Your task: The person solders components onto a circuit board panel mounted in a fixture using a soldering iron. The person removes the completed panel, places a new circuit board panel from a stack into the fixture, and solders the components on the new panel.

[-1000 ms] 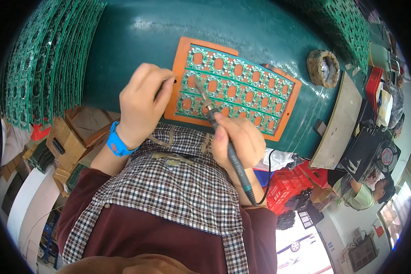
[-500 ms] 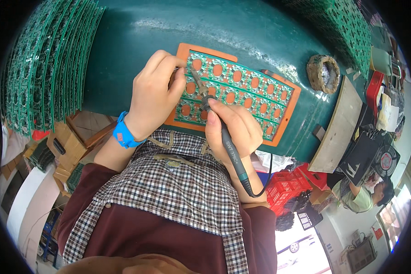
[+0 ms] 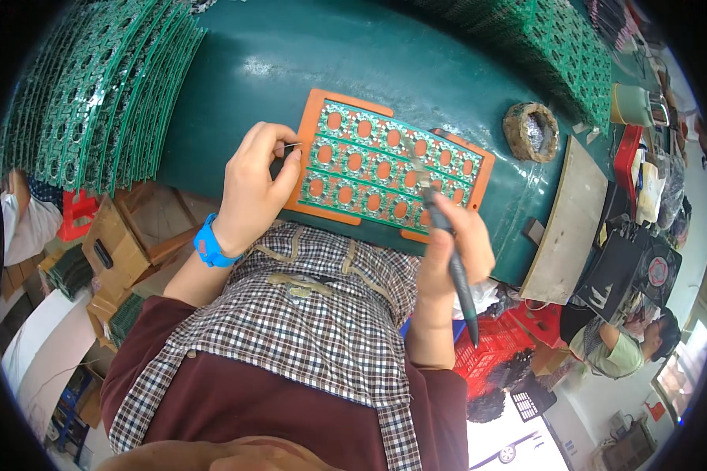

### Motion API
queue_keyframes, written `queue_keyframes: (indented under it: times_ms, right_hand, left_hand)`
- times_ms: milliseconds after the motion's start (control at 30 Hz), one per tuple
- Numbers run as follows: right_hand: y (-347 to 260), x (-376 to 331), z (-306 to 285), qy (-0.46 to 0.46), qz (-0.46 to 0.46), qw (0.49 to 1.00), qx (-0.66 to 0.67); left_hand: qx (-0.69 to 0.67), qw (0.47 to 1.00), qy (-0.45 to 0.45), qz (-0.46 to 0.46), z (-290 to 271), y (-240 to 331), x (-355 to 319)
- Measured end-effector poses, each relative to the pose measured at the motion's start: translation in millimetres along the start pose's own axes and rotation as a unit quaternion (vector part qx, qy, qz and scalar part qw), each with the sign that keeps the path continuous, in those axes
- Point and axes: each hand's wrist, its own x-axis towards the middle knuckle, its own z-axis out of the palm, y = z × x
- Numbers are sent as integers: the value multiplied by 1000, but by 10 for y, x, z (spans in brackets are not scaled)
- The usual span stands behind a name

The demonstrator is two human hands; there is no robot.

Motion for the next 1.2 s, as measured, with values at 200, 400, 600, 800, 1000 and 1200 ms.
queue_keyframes:
  times_ms: [200, 400, 600, 800, 1000, 1200]
  right_hand:
    - [-143, 83, 407, -70, 153, 981, 94]
    - [-184, -6, 502, -95, 117, 986, 72]
    - [-236, 34, 483, -114, 77, 990, 38]
    - [-160, 17, 222, -21, 28, 999, 6]
    - [81, -79, -58, 53, 30, 997, -55]
    - [382, -356, -224, 101, 66, 991, -52]
  left_hand:
    - [-134, 980, -42, -140, -257, -23, -87]
    - [-186, 976, 40, -103, -628, 102, -41]
    - [-162, 968, 165, 98, -776, 287, 331]
    - [-108, 935, 242, 234, -922, 653, 676]
    - [1, 999, 5, -36, -339, 119, 186]
    - [96, 993, -67, -31, -114, 10, -49]
